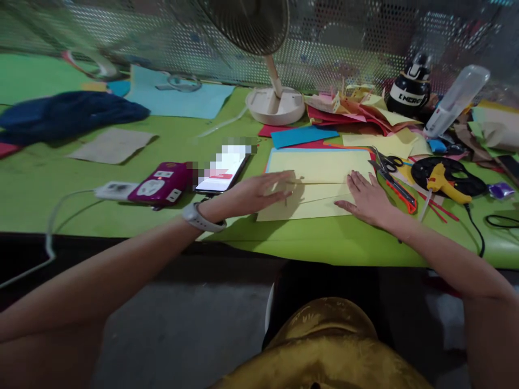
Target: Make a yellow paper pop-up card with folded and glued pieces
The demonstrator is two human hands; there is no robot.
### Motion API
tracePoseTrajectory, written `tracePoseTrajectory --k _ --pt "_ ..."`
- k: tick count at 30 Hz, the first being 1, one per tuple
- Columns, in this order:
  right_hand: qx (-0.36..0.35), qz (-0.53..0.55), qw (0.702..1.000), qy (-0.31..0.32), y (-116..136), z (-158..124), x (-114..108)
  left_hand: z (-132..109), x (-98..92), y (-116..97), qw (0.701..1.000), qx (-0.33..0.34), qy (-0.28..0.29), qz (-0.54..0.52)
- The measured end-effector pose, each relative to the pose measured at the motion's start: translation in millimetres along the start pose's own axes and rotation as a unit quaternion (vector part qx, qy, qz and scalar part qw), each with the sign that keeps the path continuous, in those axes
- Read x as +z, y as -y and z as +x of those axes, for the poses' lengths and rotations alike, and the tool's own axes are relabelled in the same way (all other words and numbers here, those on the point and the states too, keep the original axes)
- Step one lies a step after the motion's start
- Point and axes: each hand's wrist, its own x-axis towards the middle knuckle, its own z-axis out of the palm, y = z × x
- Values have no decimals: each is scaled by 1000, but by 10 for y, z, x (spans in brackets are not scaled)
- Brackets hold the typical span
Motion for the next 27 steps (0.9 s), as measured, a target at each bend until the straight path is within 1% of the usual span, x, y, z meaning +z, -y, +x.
tracePoseTrajectory --k 2,4,7,10,14,18,20,22,24,27 --pt "0 -7 1000 3 8 -3 -8 112 -74 8 998 -3 -62 -15" --pt "0 -11 1000 0 15 -4 -19 246 -124 2 996 9 -87 -17" --pt "-1 -16 1000 -1 25 -12 -45 442 -135 -46 998 16 -61 -16" --pt "-2 -24 1000 4 48 -31 -92 576 -89 -116 1000 -1 -21 -17" --pt "-2 -20 1000 -1 114 -5 -181 632 -31 -157 999 -20 0 -43" --pt "-44 4 998 -41 207 189 -220 619 -11 -125 997 -32 3 -75" --pt "-81 18 996 -38 246 317 -184 609 -3 -105 996 -38 1 -84" --pt "-112 32 993 -19 273 418 -110 601 6 -96 995 -39 -6 -88" --pt "-121 41 992 -8 284 471 -22 596 12 -98 995 -42 -14 -90" --pt "-115 40 992 -17 286 477 73 597 4 -111 993 -59 -9 -101"
